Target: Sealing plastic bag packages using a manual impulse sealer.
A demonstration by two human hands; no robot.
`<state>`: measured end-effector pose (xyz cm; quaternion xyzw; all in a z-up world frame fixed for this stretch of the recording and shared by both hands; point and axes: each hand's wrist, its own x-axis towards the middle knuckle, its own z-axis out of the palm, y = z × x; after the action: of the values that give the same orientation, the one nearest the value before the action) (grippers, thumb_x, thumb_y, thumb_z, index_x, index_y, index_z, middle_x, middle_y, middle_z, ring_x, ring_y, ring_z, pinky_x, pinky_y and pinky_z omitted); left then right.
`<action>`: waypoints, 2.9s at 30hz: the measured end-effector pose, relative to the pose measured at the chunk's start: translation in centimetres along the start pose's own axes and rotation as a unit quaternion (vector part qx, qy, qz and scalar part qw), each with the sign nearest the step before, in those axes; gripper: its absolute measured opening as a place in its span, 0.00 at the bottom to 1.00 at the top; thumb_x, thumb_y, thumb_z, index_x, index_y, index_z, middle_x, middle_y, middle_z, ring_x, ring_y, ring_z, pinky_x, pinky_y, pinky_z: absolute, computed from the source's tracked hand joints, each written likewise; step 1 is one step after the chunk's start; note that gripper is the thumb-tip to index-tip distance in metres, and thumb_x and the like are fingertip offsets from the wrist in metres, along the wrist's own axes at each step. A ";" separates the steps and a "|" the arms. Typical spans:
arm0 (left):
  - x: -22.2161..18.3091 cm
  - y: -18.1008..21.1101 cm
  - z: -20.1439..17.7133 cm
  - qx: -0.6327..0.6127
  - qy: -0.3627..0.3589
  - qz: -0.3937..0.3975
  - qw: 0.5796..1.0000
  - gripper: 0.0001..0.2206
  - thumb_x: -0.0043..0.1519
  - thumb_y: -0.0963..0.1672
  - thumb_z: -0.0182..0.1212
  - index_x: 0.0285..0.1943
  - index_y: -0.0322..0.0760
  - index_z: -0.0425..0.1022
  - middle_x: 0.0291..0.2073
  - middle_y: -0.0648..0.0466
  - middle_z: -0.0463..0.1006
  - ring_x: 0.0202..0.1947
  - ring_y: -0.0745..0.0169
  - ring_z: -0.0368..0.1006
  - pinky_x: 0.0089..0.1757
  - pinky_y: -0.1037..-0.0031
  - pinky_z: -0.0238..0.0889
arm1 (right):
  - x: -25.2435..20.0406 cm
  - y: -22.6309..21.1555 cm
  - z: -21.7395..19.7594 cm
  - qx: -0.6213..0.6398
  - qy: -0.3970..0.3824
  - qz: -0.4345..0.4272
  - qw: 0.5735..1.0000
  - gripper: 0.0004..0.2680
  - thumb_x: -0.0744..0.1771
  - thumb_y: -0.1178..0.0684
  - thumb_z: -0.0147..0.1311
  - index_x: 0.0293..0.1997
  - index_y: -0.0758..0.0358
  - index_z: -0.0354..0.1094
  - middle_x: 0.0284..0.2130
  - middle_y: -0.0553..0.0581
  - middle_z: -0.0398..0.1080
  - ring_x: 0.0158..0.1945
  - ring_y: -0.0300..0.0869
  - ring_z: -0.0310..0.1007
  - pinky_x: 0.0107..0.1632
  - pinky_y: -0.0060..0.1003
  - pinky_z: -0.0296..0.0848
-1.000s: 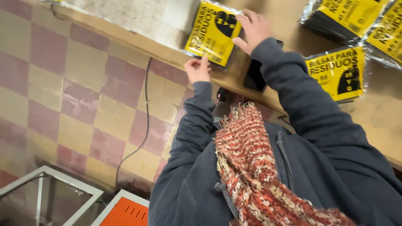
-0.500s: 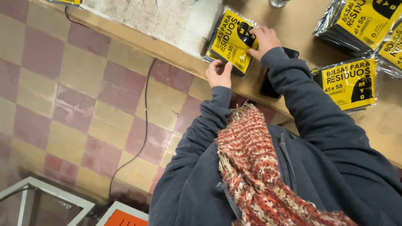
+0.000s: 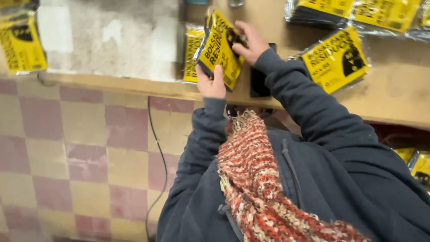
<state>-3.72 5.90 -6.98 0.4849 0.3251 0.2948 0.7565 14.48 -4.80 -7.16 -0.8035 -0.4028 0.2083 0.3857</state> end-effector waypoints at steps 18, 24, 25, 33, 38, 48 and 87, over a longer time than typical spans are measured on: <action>-11.1 -6.9 22.8 0.177 -0.196 -0.113 0.958 0.22 0.58 0.44 0.69 0.57 0.33 0.64 0.43 0.48 0.79 0.41 0.58 0.78 0.42 0.69 0.73 | -22.8 14.6 -22.9 -0.136 0.256 0.123 0.949 0.07 0.75 0.52 0.53 0.43 0.63 0.70 0.29 0.67 0.72 0.33 0.59 0.74 0.36 0.49 0.72; -7.3 -0.5 25.9 0.589 -0.188 0.191 0.762 0.24 0.56 0.54 0.71 0.50 0.34 0.71 0.39 0.44 0.78 0.39 0.40 0.76 0.40 0.60 0.69 | -23.5 12.6 -22.4 -0.155 0.251 0.185 0.937 0.07 0.74 0.50 0.52 0.42 0.61 0.68 0.32 0.65 0.73 0.38 0.62 0.73 0.40 0.55 0.70; -6.8 -0.1 26.5 0.594 -0.209 0.280 0.725 0.26 0.56 0.56 0.70 0.49 0.32 0.71 0.40 0.43 0.77 0.40 0.37 0.75 0.40 0.58 0.68 | -23.8 12.0 -22.5 -0.160 0.247 0.189 0.937 0.07 0.74 0.50 0.52 0.42 0.61 0.67 0.35 0.64 0.73 0.41 0.61 0.73 0.43 0.55 0.70; -12.1 -3.9 18.9 0.568 -0.408 -0.230 0.677 0.26 0.64 0.58 0.60 0.47 0.31 0.76 0.40 0.40 0.81 0.43 0.45 0.78 0.46 0.61 0.69 | -25.9 14.0 -22.3 -0.008 0.168 0.217 0.962 0.16 0.72 0.47 0.52 0.62 0.68 0.61 0.51 0.72 0.70 0.54 0.63 0.70 0.56 0.52 0.69; -12.6 -12.2 14.9 0.279 -0.503 -0.231 0.785 0.24 0.60 0.54 0.62 0.52 0.29 0.72 0.40 0.40 0.80 0.41 0.45 0.76 0.43 0.62 0.71 | -26.1 11.6 -22.2 0.022 0.116 0.242 0.963 0.19 0.72 0.46 0.49 0.68 0.67 0.58 0.53 0.72 0.70 0.57 0.63 0.70 0.58 0.51 0.68; -1.9 1.6 22.0 0.598 -0.461 0.067 0.653 0.22 0.63 0.56 0.56 0.46 0.34 0.78 0.42 0.39 0.81 0.44 0.38 0.76 0.47 0.56 0.68 | -33.6 12.8 -12.0 0.041 0.439 0.277 0.854 0.16 0.74 0.48 0.55 0.66 0.65 0.59 0.55 0.57 0.67 0.57 0.48 0.68 0.63 0.44 0.70; 0.9 -16.0 24.6 0.411 -0.572 -0.233 0.671 0.28 0.48 0.53 0.74 0.49 0.27 0.77 0.39 0.45 0.84 0.37 0.56 0.82 0.41 0.68 0.75 | -28.3 9.9 -5.3 0.548 0.437 0.383 0.602 0.14 0.63 0.59 0.64 0.53 0.70 0.73 0.45 0.59 0.79 0.43 0.46 0.80 0.48 0.41 0.79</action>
<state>18.08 -12.40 -14.13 0.7291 0.0193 -0.3893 0.5625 6.08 -33.83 -11.04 -0.5179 0.3479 0.1424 0.7684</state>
